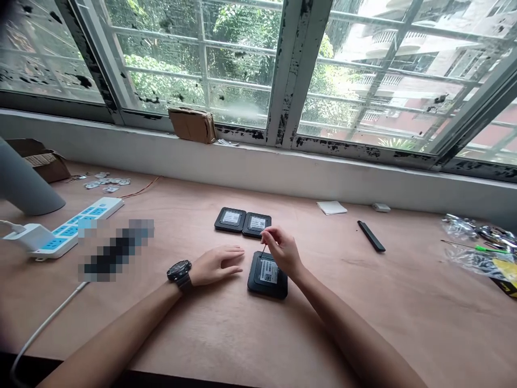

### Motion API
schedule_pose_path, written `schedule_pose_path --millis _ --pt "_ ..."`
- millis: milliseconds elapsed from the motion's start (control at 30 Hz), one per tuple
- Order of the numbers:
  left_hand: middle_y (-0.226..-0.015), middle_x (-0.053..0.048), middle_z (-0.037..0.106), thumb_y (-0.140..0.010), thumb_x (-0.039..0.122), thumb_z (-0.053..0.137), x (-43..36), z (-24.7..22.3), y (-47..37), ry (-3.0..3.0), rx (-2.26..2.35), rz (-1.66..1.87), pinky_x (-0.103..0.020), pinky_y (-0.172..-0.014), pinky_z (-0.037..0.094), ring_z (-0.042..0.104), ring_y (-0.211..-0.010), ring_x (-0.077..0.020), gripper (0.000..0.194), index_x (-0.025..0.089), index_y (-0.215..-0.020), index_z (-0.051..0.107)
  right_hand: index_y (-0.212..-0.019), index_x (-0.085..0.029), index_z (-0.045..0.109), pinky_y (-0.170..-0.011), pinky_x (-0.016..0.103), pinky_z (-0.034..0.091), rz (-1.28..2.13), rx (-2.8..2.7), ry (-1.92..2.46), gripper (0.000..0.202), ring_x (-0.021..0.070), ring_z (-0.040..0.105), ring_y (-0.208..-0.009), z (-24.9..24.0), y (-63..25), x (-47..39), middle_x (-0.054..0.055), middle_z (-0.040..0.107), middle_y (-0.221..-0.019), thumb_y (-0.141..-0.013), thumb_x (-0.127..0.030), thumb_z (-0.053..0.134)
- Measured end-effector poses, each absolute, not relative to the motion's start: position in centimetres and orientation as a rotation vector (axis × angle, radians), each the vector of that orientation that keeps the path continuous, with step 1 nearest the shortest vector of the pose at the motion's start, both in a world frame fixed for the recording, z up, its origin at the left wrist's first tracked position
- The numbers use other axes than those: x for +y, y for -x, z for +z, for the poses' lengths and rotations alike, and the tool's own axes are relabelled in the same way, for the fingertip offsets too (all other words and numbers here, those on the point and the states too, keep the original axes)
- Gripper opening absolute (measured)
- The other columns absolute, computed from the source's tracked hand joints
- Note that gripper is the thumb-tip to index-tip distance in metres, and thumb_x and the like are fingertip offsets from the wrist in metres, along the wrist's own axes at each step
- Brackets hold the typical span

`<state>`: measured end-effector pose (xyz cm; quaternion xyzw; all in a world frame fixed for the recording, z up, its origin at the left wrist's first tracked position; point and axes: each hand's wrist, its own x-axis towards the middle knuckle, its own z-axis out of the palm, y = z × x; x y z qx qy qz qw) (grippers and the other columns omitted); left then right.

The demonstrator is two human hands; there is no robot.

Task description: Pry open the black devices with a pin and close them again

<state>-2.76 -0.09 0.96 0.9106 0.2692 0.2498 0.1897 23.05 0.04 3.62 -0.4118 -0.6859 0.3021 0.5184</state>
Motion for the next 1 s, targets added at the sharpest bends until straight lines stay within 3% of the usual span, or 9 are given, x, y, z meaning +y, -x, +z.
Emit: schedule_pose_path --millis 267,400,533,633,700,800,900,1000 --pt "-0.133 -0.009 0.067 -0.103 0.038 0.058 -0.1 1.0 2.8 -2.576 0.773 0.679 -0.039 -0.107 0.049 0.063 -0.123 -0.0258 0.031 0.021 -0.128 0.065 -0.093 -0.022 0.066 -0.054 0.028 0.048 0.840 -1.663 0.956 0.036 0.0160 0.059 -0.063 3.8 -23.3 0.0 0.003 0.067 -0.076 -0.100 -0.055 0.054" --pt "-0.126 -0.008 0.070 -0.103 0.037 0.056 -0.1 1.2 2.7 -2.568 0.773 0.688 -0.039 -0.102 0.051 0.066 -0.117 -0.0263 0.028 0.022 -0.123 0.067 -0.113 -0.022 0.069 -0.063 0.031 0.054 1.008 -1.779 0.910 0.040 0.0144 0.059 -0.065 4.9 -23.6 -0.1 0.005 0.070 -0.091 -0.104 -0.053 0.045" --pt "-0.123 -0.007 0.072 -0.103 0.037 0.056 0.0 1.2 2.6 -2.507 0.778 0.666 -0.038 -0.102 0.051 0.066 -0.117 -0.0258 0.023 0.023 -0.115 0.070 -0.106 -0.022 0.072 -0.064 0.031 0.057 1.010 -1.777 0.868 0.031 0.0161 0.068 -0.074 5.9 -24.4 0.2 0.007 0.072 -0.102 -0.094 -0.050 0.065" --pt "-0.129 -0.006 0.070 -0.101 0.037 0.059 0.1 1.1 2.7 -2.482 0.802 0.673 -0.038 -0.106 0.049 0.061 -0.125 -0.0262 0.022 0.024 -0.116 0.070 -0.090 -0.021 0.068 -0.057 0.028 0.055 0.865 -1.594 0.849 0.027 0.0151 0.070 -0.069 6.4 -25.9 0.7 0.007 0.072 -0.106 -0.086 -0.047 0.076" --pt "-0.132 -0.005 0.068 -0.101 0.037 0.060 0.1 0.8 2.8 -2.483 0.819 0.678 -0.038 -0.109 0.048 0.059 -0.130 -0.0256 0.024 0.026 -0.120 0.069 -0.085 -0.021 0.062 -0.056 0.028 0.054 0.732 -1.461 0.875 0.029 0.0142 0.068 -0.063 6.5 -27.9 0.6 0.006 0.073 -0.097 -0.086 -0.047 0.077" --pt "-0.132 -0.005 0.069 -0.101 0.036 0.060 0.0 0.2 2.6 -2.508 0.877 0.734 -0.039 -0.108 0.049 0.060 -0.128 -0.0246 0.029 0.026 -0.127 0.067 -0.088 -0.022 0.059 -0.056 0.029 0.053 0.459 -1.402 1.033 0.032 0.0159 0.066 -0.059 5.8 -32.3 0.0 0.002 0.072 -0.077 -0.087 -0.049 0.076" --pt "-0.133 -0.007 0.068 -0.101 0.034 0.059 -0.4 -0.2 1.2 -2.573 0.887 0.846 -0.043 -0.109 0.048 0.060 -0.128 -0.0255 0.031 0.024 -0.130 0.067 -0.088 -0.022 0.066 -0.054 0.027 0.046 0.039 -1.615 1.306 0.035 0.0145 0.060 -0.055 3.9 -36.9 -0.8 0.001 0.070 -0.073 -0.085 -0.056 0.075" --pt "-0.136 -0.008 0.066 -0.102 0.033 0.058 -0.8 0.0 -1.6 -2.595 0.824 0.917 -0.042 -0.111 0.047 0.059 -0.128 -0.0247 0.030 0.023 -0.128 0.068 -0.091 -0.023 0.069 -0.052 0.026 0.040 -0.127 -1.843 1.457 0.038 0.0141 0.059 -0.053 1.5 -39.7 -0.9 -0.001 0.067 -0.066 -0.092 -0.060 0.064"
